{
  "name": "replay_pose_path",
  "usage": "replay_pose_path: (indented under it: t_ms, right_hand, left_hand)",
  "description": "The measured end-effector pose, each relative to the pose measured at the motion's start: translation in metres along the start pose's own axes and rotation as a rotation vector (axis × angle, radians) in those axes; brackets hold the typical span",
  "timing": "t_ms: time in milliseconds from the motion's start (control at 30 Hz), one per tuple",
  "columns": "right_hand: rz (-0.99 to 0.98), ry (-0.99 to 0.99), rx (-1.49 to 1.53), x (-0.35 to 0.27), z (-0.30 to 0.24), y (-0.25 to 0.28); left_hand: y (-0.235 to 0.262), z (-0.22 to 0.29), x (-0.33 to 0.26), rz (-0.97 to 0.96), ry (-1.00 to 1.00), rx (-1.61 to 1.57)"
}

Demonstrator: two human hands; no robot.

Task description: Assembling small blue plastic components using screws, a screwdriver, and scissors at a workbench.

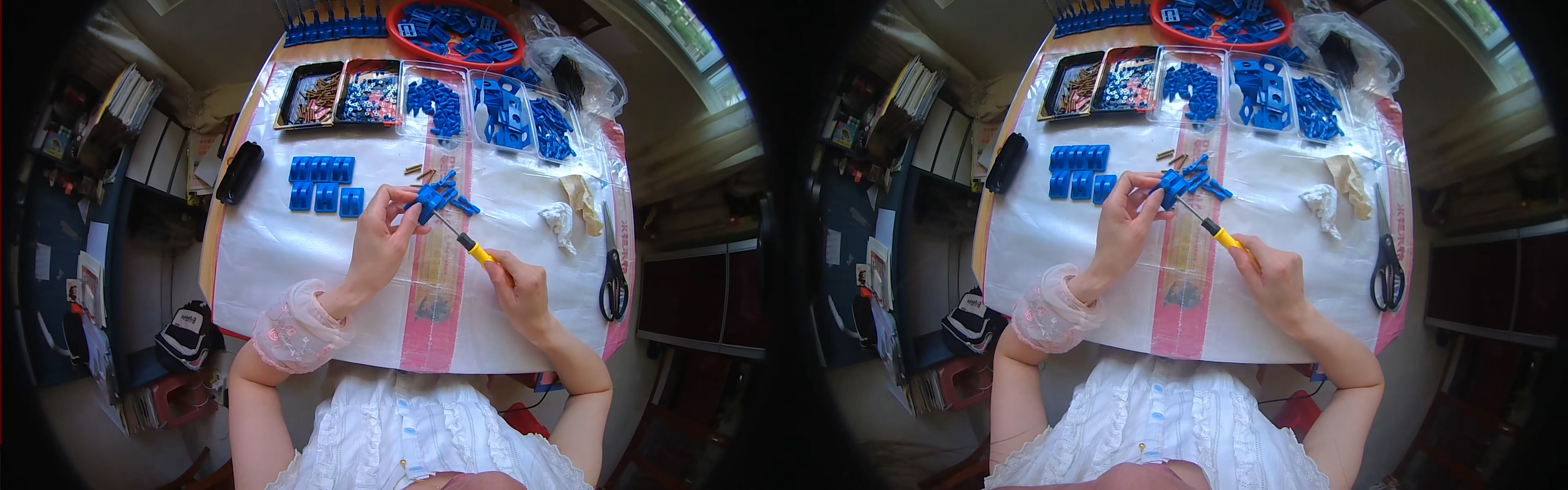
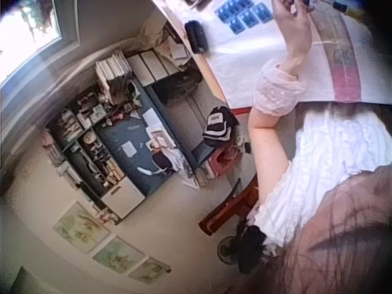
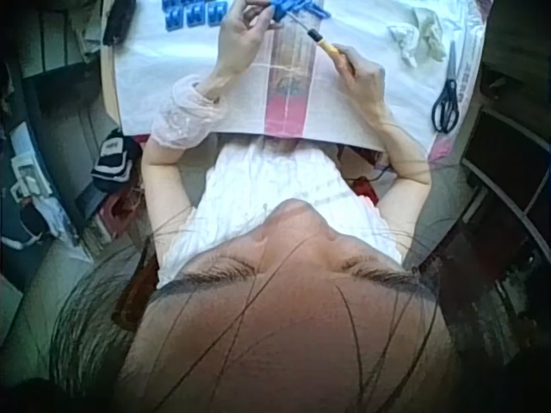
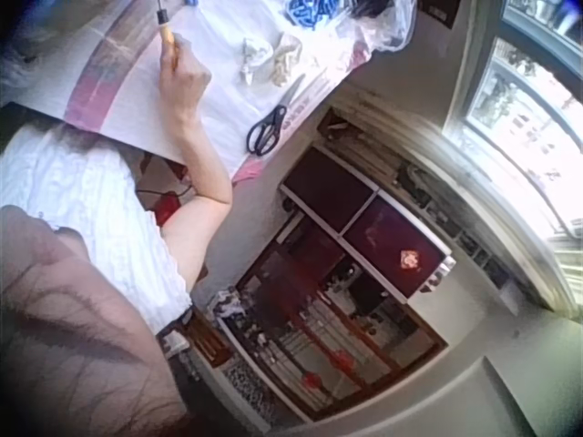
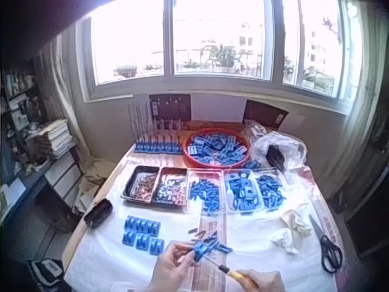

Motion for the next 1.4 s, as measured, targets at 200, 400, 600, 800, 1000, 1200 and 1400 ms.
replay_pose_path:
  t_ms: [200, 400, 600, 800, 1000, 1200, 1400]
  right_hand:
    - [-0.045, -0.094, 0.038, 0.001, -0.002, 0.004]
    - [0.007, -0.058, 0.009, -0.003, -0.002, -0.001]
    - [0.044, 0.032, -0.014, 0.0, -0.01, 0.006]
    - [-0.002, 0.004, -0.087, 0.003, -0.007, 0.004]
    - [-0.081, -0.08, 0.089, 0.001, -0.004, -0.001]
    - [-0.034, -0.026, 0.108, -0.004, -0.002, -0.006]
    - [0.065, 0.077, 0.03, -0.001, -0.012, 0.007]
  left_hand:
    - [0.0, 0.0, -0.001, -0.004, 0.004, 0.004]
    - [-0.001, -0.001, -0.002, -0.018, 0.004, -0.015]
    - [0.0, -0.001, -0.004, -0.02, 0.009, -0.012]
    - [0.003, -0.002, -0.003, -0.011, 0.013, -0.006]
    - [0.003, -0.003, -0.004, -0.006, 0.024, -0.002]
    - [0.003, -0.003, -0.005, -0.009, 0.034, -0.01]
    - [0.001, -0.002, -0.007, -0.026, 0.039, -0.006]
Point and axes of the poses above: each hand's wrist, its own x-axis towards the middle knuckle, its own y-axis out of the back of the hand, z = x × y, the point moved 7 cm from there along x, towards the middle knuckle, and after that the axes turned 8 degrees about -y, right-handed, at the moved point
